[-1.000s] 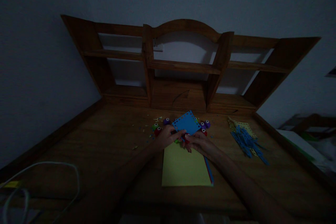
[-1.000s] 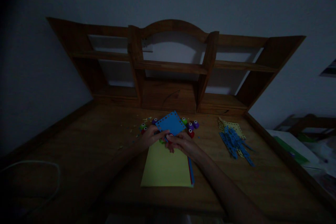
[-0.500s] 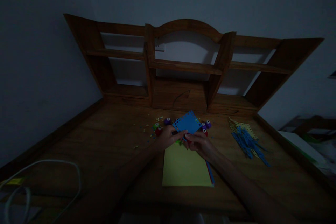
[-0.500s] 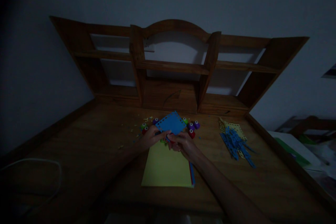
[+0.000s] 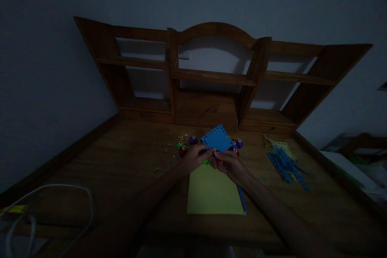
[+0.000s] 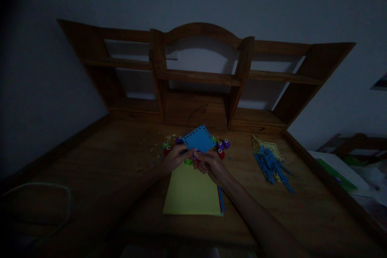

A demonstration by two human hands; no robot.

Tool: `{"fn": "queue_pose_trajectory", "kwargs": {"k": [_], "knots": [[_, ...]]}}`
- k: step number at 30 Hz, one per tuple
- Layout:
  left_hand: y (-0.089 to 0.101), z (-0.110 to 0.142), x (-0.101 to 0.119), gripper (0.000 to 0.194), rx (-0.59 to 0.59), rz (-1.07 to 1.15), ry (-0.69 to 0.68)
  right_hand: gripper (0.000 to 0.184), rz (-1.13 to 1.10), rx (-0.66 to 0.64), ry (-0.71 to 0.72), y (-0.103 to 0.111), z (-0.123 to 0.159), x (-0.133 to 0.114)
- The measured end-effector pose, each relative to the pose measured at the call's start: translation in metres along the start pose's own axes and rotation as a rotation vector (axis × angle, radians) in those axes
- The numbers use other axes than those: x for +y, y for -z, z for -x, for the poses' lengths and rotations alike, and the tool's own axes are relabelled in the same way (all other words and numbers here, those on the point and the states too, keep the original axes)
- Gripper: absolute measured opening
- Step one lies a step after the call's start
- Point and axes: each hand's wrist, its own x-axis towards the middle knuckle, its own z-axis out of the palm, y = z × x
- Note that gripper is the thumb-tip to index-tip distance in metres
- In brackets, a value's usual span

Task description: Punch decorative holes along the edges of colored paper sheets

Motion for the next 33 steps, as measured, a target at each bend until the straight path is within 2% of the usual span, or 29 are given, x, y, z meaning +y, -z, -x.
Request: {"fn": "queue_pose_trajectory", "kwargs": {"k": [4,10,12,20,29,33], "knots": [[-0.0007,-0.0018,-0.0019,0.037,0.036,-0.055,-0.053,0.031,0.059,-0.021,0.003,-0.0005,-0.0003,-0.0010],[0.0002,-0.0039,-0.0038,0.038,0.183,-0.145,-0.051,0.036,0.144,-0.105,-0.008,-0.0024,0.0017,-0.0029],[0.0009,-0.0040,-0.0021,0.037,0.200,-0.166,-0.058,0.035,0.143,-0.111,-0.016,-0.0034,0.0029,-0.0039],[0.0018,-0.0030,0.0023,0.034,0.185,-0.156,-0.051,0.033,0.142,-0.121,-0.004,-0.0066,0.0041,-0.0053],[-0.0006,0.0007,-0.0016,0.036,0.048,-0.029,0.055,0.024,0.226,-0.154,0.012,0.0009,0.0047,0.0033],[-0.0008,0.0007,-0.0034,0.036,0.108,-0.068,0.033,0.021,0.174,-0.158,0.024,-0.0012,0.0050,0.0014]]}}
